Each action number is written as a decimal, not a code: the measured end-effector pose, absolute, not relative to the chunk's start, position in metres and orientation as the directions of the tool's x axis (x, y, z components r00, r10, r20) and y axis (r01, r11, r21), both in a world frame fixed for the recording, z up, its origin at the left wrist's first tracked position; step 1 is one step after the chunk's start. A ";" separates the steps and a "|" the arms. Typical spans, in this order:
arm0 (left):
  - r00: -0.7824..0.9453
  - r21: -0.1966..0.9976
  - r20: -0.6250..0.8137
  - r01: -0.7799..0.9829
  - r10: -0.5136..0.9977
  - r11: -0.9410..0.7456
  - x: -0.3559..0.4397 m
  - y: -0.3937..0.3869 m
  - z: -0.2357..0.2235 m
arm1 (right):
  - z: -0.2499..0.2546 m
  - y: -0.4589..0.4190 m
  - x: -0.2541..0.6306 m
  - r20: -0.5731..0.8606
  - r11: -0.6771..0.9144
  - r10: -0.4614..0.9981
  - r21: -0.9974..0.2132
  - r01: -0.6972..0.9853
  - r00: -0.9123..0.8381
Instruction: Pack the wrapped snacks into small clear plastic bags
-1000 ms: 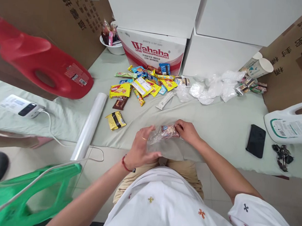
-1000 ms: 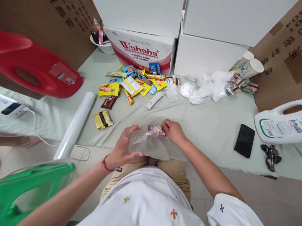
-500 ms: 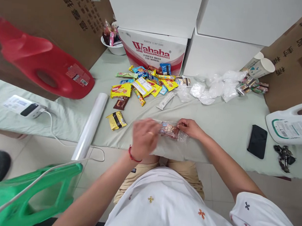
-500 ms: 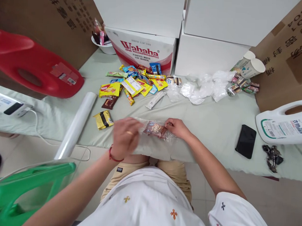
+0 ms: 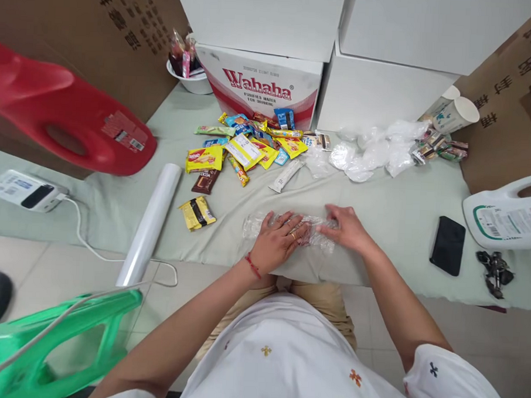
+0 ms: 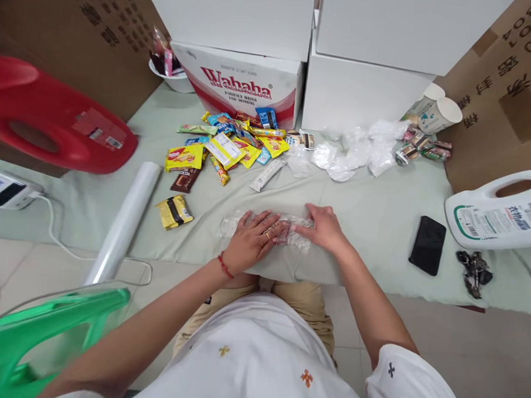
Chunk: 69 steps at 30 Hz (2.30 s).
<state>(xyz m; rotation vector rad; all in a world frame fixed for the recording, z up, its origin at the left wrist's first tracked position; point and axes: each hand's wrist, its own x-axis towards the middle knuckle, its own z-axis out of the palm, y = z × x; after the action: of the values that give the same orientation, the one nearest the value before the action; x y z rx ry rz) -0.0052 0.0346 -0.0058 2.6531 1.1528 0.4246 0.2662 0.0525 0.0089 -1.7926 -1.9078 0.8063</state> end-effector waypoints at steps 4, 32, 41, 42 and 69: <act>0.650 0.317 0.158 0.679 0.743 -0.662 -0.004 0.035 -0.004 | 0.007 0.050 0.267 -0.205 0.000 0.961 -0.673 0.740 -0.186; 0.136 0.661 0.180 0.717 0.974 -0.222 -0.068 0.046 -0.014 | 0.006 0.006 0.128 0.174 0.225 0.973 -0.525 0.821 -0.155; 0.183 0.481 -0.079 0.868 0.980 -0.123 -0.059 0.022 0.016 | 0.004 -0.016 0.119 0.094 0.319 0.948 -0.255 0.913 -0.305; 0.154 0.530 -0.120 0.845 0.981 -0.068 -0.059 0.022 0.023 | 0.004 -0.015 0.119 0.093 0.328 0.945 -0.269 0.906 -0.314; 0.078 0.789 0.186 0.583 0.979 -0.197 -0.014 0.051 0.017 | -0.027 0.013 0.179 0.292 0.548 0.833 -0.545 0.634 -0.469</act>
<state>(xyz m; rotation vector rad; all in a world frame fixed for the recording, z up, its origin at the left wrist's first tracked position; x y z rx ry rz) -0.0137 0.0510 0.0168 1.8365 1.5414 0.9819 0.1793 0.0126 -0.0271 -1.1807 -2.2550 0.4950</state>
